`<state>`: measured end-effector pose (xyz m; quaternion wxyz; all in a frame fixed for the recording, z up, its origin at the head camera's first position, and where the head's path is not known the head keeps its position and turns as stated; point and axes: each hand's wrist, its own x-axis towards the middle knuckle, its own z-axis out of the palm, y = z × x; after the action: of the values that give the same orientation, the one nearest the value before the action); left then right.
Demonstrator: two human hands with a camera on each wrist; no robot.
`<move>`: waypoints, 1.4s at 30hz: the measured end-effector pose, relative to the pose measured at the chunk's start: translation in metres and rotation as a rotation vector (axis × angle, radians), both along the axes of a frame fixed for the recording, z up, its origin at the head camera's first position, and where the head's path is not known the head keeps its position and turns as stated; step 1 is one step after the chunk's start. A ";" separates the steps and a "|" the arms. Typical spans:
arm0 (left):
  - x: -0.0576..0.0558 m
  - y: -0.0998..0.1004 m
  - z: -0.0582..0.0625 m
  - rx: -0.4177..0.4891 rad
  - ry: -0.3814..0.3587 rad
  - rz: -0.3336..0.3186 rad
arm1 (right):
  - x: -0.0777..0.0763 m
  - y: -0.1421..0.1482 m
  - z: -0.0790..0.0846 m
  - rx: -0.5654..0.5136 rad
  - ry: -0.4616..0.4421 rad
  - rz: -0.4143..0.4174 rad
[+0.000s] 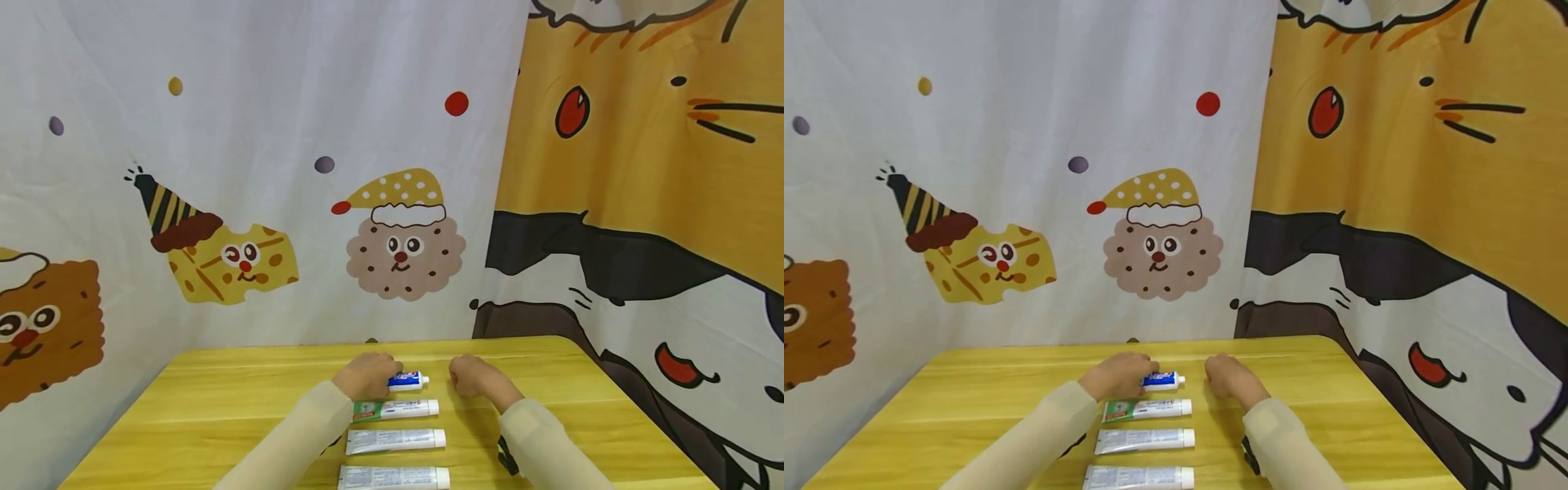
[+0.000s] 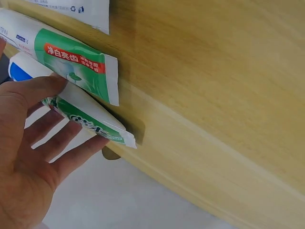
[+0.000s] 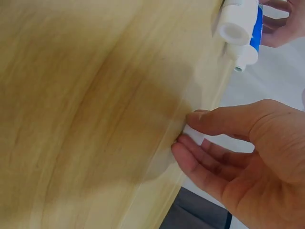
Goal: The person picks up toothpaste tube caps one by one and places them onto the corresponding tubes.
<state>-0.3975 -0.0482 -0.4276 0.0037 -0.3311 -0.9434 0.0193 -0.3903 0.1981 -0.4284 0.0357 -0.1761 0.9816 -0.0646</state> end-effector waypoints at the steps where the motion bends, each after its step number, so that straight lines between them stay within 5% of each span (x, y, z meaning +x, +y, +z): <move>1: 0.000 0.000 0.000 -0.001 0.002 -0.001 | 0.000 0.000 -0.001 -0.008 -0.004 0.002; 16: 0.010 -0.006 0.014 0.056 0.028 -0.007 | 0.002 0.012 0.018 -0.323 -0.029 0.120; 21: 0.019 -0.005 0.024 0.109 0.049 -0.030 | 0.007 0.014 0.033 -0.383 0.079 0.107; 31: 0.044 -0.011 0.037 0.290 0.098 -0.083 | 0.035 0.010 0.057 -0.508 0.208 0.120; 42: 0.085 -0.016 0.043 0.403 0.179 -0.085 | 0.070 0.012 0.061 -0.919 0.057 0.079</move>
<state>-0.3122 -0.0644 -0.3848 0.1544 -0.3603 -0.9092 -0.1405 -0.3206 0.2102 -0.3671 -0.0707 -0.2129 0.8443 -0.4866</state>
